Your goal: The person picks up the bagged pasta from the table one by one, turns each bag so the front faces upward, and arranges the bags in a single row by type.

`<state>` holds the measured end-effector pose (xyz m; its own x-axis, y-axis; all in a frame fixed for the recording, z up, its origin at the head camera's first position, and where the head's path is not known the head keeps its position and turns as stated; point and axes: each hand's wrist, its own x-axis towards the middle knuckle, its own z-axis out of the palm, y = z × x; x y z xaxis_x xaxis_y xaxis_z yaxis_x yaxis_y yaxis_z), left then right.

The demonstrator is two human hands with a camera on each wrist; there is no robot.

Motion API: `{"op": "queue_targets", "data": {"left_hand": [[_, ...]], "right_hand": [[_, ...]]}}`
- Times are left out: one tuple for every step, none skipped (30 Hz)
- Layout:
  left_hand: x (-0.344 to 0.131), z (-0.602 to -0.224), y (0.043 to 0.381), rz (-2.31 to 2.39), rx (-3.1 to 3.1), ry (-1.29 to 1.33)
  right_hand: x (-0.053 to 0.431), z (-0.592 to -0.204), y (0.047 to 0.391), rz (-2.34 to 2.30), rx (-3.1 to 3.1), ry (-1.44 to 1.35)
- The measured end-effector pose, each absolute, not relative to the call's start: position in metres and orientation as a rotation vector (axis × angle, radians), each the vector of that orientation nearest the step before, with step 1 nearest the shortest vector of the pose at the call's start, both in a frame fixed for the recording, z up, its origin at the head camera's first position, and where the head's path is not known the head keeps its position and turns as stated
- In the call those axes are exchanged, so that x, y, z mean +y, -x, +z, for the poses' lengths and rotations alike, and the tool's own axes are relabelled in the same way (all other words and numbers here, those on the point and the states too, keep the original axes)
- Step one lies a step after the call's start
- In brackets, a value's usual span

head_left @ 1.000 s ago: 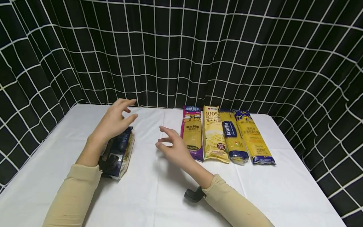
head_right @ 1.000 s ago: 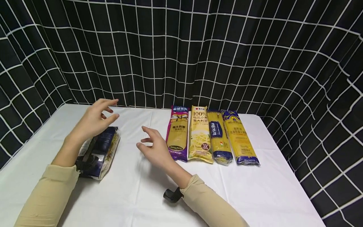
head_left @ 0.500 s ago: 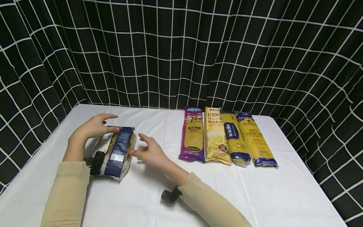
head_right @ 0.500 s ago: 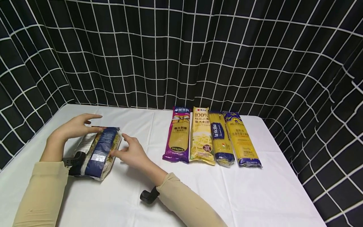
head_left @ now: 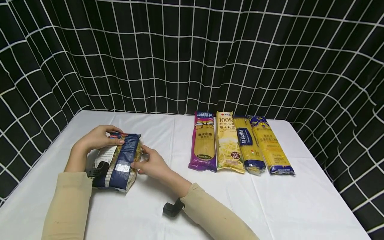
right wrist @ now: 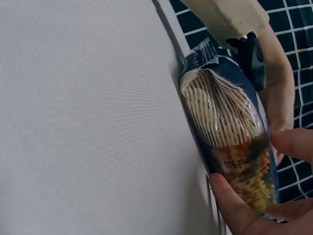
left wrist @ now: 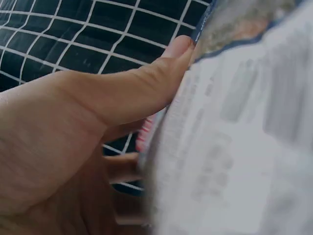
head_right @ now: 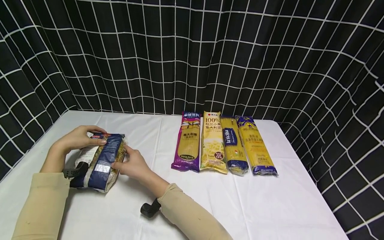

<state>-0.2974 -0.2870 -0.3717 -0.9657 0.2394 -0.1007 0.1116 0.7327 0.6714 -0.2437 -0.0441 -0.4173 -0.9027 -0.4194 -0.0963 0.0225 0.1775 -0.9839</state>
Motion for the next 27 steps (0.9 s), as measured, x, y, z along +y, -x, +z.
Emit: {"op": "queue_targets", "data": {"left_hand": [[-0.286,-0.372,0.299,1.052,2.787,-0.291],[-0.286,-0.372,0.299,1.061,2.812,-0.294],[-0.285,-0.371,0.3,1.07,2.827,-0.281],[-0.284,-0.369,0.301,1.083,2.838,-0.272],[-0.283,-0.368,0.301,1.103,2.845,-0.258],[-0.283,-0.366,0.301,1.128,2.848,-0.245],[-0.282,-0.365,0.301,1.157,2.85,-0.237],[-0.281,-0.364,0.301,1.188,2.851,-0.232],[-0.28,-0.363,0.301,1.219,2.852,-0.229],[-0.279,-0.362,0.301,1.257,2.847,-0.228],[-0.278,-0.361,0.3,1.297,2.838,-0.227],[-0.276,-0.361,0.3,1.324,2.838,-0.234],[-0.275,-0.361,0.301,1.354,2.838,-0.241],[-0.273,-0.361,0.301,1.378,2.843,-0.243],[-0.271,-0.361,0.302,1.403,2.845,-0.24],[-0.269,-0.361,0.302,1.425,2.854,-0.246],[-0.267,-0.361,0.303,1.44,2.864,-0.246],[-0.265,-0.362,0.303,1.455,2.874,-0.248],[-0.263,-0.362,0.304,1.47,2.881,-0.255],[-0.261,-0.363,0.304,1.476,2.886,-0.26],[-0.259,-0.363,0.304,1.477,2.89,-0.265],[-0.257,-0.363,0.304,1.473,2.893,-0.273],[-0.255,-0.363,0.304,1.471,2.888,-0.274],[-0.253,-0.363,0.304,1.47,2.879,-0.282],[-0.251,-0.363,0.304,1.461,2.875,-0.287],[-0.25,-0.363,0.304,1.456,2.865,-0.283],[-0.248,-0.362,0.304,1.454,2.855,-0.286]], "right_hand": [[-0.044,-0.418,0.244,-1.788,2.102,0.372],[-0.044,-0.418,0.245,-1.8,2.084,0.367],[-0.043,-0.418,0.245,-1.823,2.057,0.362],[-0.043,-0.418,0.245,-1.852,2.019,0.352],[-0.042,-0.417,0.246,-1.875,1.995,0.34],[-0.042,-0.418,0.246,-1.896,1.974,0.33],[-0.041,-0.418,0.247,-1.917,1.953,0.323],[-0.04,-0.418,0.248,-1.943,1.934,0.321],[-0.039,-0.418,0.249,-1.966,1.928,0.322],[-0.038,-0.418,0.249,-1.982,1.929,0.325],[-0.036,-0.418,0.25,-1.997,1.941,0.334],[-0.034,-0.417,0.251,-2.017,1.94,0.344],[-0.033,-0.417,0.253,-2.041,1.935,0.356],[-0.031,-0.416,0.254,-2.061,1.939,0.374],[-0.029,-0.415,0.255,-2.078,1.947,0.389],[-0.027,-0.414,0.257,-2.1,1.944,0.404],[-0.026,-0.413,0.258,-2.118,1.952,0.417],[-0.024,-0.412,0.26,-2.132,1.957,0.429],[-0.023,-0.41,0.261,-2.145,1.965,0.437],[-0.022,-0.41,0.262,-2.157,1.974,0.443],[-0.02,-0.408,0.262,-2.165,1.985,0.451],[-0.019,-0.408,0.263,-2.168,2.001,0.457],[-0.018,-0.406,0.264,-2.162,2.031,0.461],[-0.016,-0.405,0.265,-2.158,2.059,0.468],[-0.015,-0.403,0.265,-2.148,2.099,0.473],[-0.014,-0.402,0.266,-2.138,2.139,0.478],[-0.012,-0.4,0.267,-2.124,2.185,0.485]]}}
